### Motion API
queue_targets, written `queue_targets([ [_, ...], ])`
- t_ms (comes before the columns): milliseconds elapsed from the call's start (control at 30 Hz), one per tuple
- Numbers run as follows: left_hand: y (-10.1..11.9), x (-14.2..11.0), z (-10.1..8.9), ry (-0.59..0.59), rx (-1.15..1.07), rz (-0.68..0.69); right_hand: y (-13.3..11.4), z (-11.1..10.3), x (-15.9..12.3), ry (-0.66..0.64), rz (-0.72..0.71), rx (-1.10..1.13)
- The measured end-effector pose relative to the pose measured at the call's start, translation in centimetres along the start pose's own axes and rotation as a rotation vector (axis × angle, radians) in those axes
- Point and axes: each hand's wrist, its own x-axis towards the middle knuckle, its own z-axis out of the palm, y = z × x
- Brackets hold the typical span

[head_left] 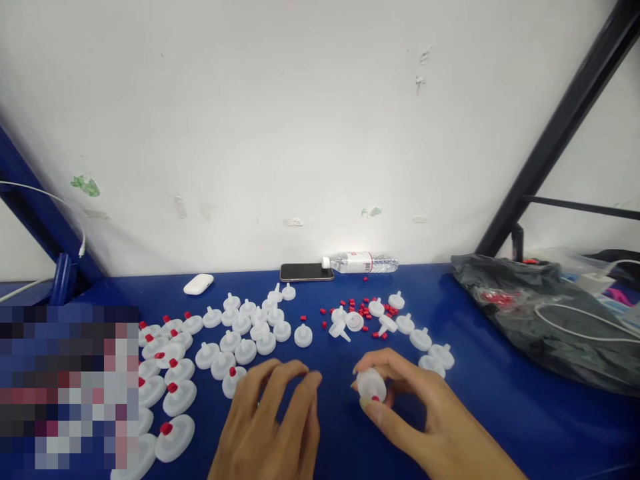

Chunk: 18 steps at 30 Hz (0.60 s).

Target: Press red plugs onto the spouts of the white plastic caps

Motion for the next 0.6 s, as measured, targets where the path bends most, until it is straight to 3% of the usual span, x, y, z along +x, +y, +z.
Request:
queue_targets([
  [167, -2.1, 4.0, 0.9, -0.259, 0.166, -0.160, -1.1, -1.3, 1.8, -0.219, -0.118, -0.223],
  [300, -2.8, 5.8, 2.3, -0.414, 0.177, -0.210, -0.5, -1.3, 3.1, -0.269, -0.267, -0.230],
  [467, -1.9, 5.8, 2.6, -0.536, 0.178, -0.228, 0.2, -2.0, 3.9, -0.316, -0.399, -0.310],
  [600, -1.2, 4.2, 2.2, -0.572, 0.173, -0.266, -0.7, -3.8, 5.1, -0.348, -0.497, -0.417],
])
